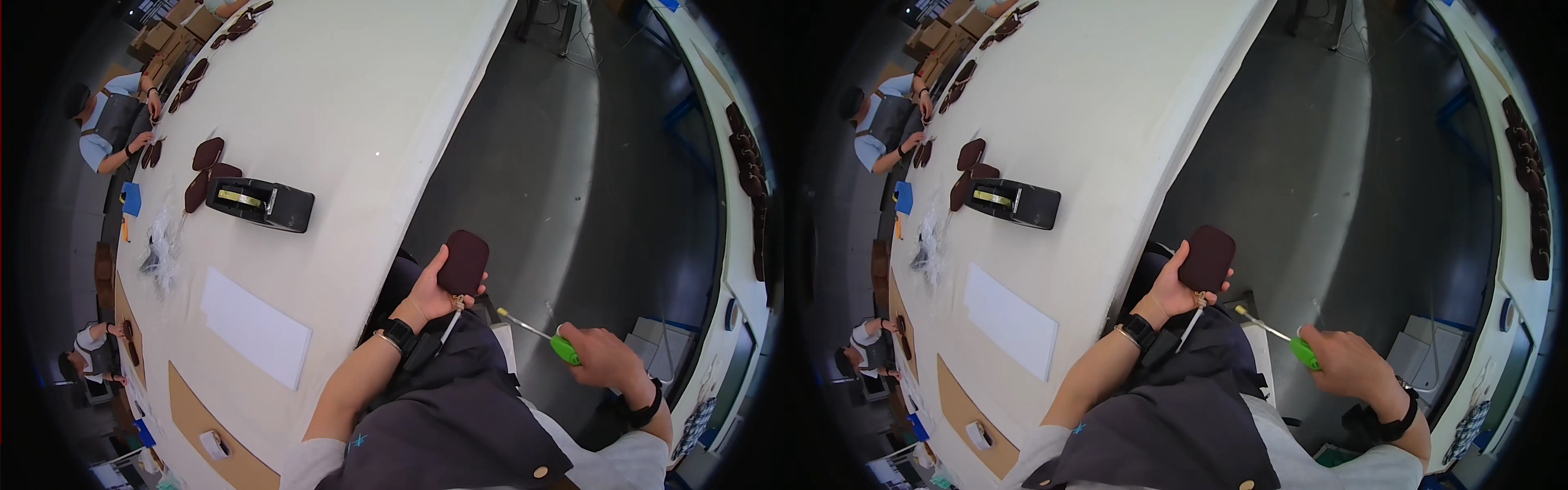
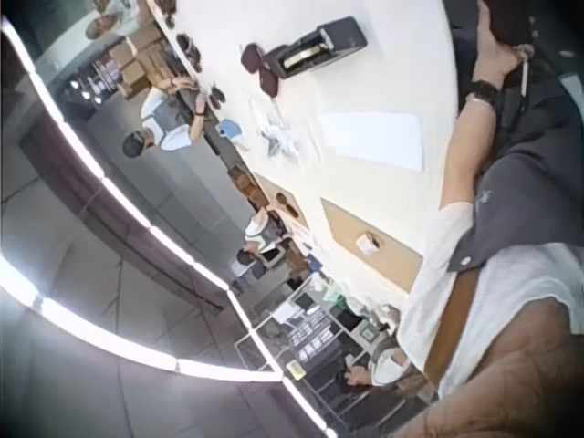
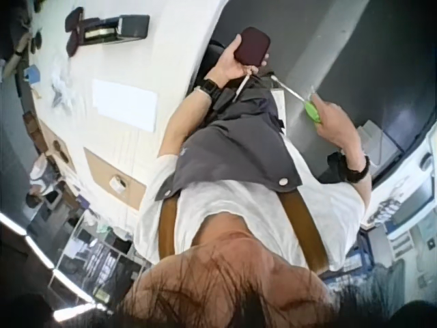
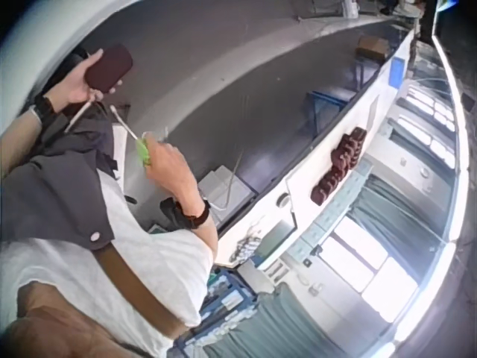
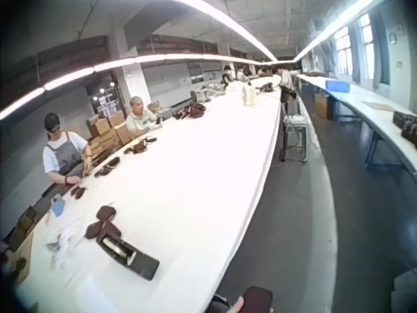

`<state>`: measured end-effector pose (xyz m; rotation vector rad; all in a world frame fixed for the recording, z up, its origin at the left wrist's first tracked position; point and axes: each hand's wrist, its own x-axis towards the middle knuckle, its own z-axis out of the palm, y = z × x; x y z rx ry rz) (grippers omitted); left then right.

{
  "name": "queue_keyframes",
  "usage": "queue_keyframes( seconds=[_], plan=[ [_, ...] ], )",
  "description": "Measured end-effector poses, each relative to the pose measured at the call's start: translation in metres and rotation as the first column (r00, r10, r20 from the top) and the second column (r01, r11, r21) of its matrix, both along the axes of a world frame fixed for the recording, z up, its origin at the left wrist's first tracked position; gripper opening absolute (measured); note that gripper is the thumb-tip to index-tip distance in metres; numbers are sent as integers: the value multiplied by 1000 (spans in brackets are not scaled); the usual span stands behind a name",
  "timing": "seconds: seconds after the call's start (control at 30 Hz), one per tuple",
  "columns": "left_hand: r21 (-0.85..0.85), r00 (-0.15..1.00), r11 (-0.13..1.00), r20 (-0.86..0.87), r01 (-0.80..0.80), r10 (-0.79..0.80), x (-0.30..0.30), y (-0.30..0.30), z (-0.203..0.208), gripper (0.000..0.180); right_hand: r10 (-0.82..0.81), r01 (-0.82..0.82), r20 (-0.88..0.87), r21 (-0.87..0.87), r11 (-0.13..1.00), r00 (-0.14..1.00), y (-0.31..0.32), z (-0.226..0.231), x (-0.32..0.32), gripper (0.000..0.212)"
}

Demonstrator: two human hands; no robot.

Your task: The person uses a green-handled tool to work on the seams of small maroon cases, then places each case into a white paper sleeve. The person repeats this process for multiple cases on a large white table.

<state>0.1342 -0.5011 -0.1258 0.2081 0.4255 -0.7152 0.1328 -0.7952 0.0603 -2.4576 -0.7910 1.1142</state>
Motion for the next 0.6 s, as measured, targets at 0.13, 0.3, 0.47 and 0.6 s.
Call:
queue_keyframes(
  seconds=[0.13, 0.3, 0.47, 0.6],
  plan=[
    [-42, 999, 999, -42, -9, 7, -6, 11, -16, 74, -51, 61, 120, -83, 995, 991, 12, -14, 28, 30],
    [-66, 998, 998, -66, -22, 18, -13, 19, -30, 76, 69, -69, -29, -11, 998, 997, 30, -19, 43, 30],
    [-37, 996, 999, -89, -22, 19, -17, 23, -36, 75, 139, -146, -222, -18, 989, 965, 50, -25, 51, 30],
    [-105, 997, 994, -81, -28, 19, -17, 21, -38, 76, 100, -102, -59, -33, 994, 993, 55, -38, 60, 29]
  ],
)
